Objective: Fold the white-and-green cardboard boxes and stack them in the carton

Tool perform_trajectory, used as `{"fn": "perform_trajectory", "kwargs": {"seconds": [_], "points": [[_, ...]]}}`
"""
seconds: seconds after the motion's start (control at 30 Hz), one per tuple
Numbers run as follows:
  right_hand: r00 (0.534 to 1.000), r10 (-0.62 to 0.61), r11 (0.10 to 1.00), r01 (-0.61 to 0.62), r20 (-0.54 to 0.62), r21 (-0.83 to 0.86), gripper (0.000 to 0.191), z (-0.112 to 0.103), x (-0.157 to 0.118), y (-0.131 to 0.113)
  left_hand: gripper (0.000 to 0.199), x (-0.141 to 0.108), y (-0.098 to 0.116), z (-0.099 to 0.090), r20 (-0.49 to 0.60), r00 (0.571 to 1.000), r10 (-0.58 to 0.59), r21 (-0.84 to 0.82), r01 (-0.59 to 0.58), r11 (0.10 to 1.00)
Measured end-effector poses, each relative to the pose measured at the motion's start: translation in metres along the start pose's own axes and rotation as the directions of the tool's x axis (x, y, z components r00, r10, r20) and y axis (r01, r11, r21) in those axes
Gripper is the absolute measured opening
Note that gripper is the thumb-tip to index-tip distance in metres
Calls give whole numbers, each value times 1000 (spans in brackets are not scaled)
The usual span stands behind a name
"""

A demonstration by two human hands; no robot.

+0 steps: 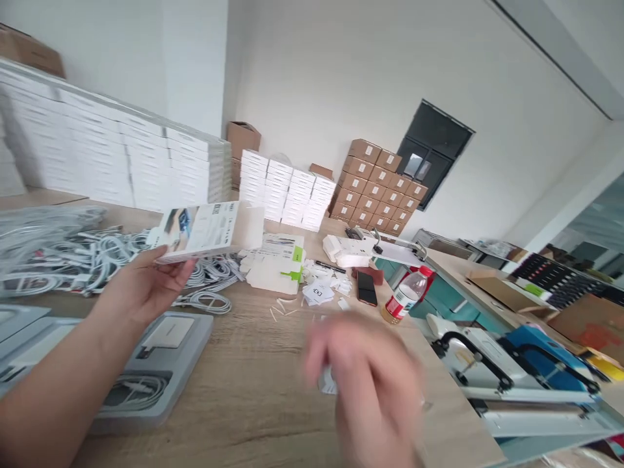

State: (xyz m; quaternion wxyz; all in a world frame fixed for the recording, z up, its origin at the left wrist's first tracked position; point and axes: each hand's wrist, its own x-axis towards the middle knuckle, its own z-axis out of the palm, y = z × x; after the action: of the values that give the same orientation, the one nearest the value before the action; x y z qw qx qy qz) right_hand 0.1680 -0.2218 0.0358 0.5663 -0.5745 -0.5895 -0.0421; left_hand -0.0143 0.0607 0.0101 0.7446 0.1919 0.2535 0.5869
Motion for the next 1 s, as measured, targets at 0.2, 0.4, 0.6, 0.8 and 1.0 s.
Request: {"fn": "perform_trajectory", "kwargs": {"seconds": [0.2,0.4,0.6,0.8,1.0], "points": [[910,344,816,-167,232,-553,20,45,72,126,14,-5,0,-3,52,998,-39,-35,41,999],[857,398,698,-51,328,-714,14,57,62,172,10,-4,-7,-8,101,990,-95,16,94,995],[876,367,694,-34,313,-719,24,60,62,176,10,-4,-13,-10,133,980,-145,72,137,988],[956,229,802,-79,182,-593,25,44,65,179,7,-2,-18,-14,147,979,-138,146,117,982],[901,316,949,-307,-296,77,43,46,51,161,11,-7,-27,-16,170,972,-161,367,89,926]]}}
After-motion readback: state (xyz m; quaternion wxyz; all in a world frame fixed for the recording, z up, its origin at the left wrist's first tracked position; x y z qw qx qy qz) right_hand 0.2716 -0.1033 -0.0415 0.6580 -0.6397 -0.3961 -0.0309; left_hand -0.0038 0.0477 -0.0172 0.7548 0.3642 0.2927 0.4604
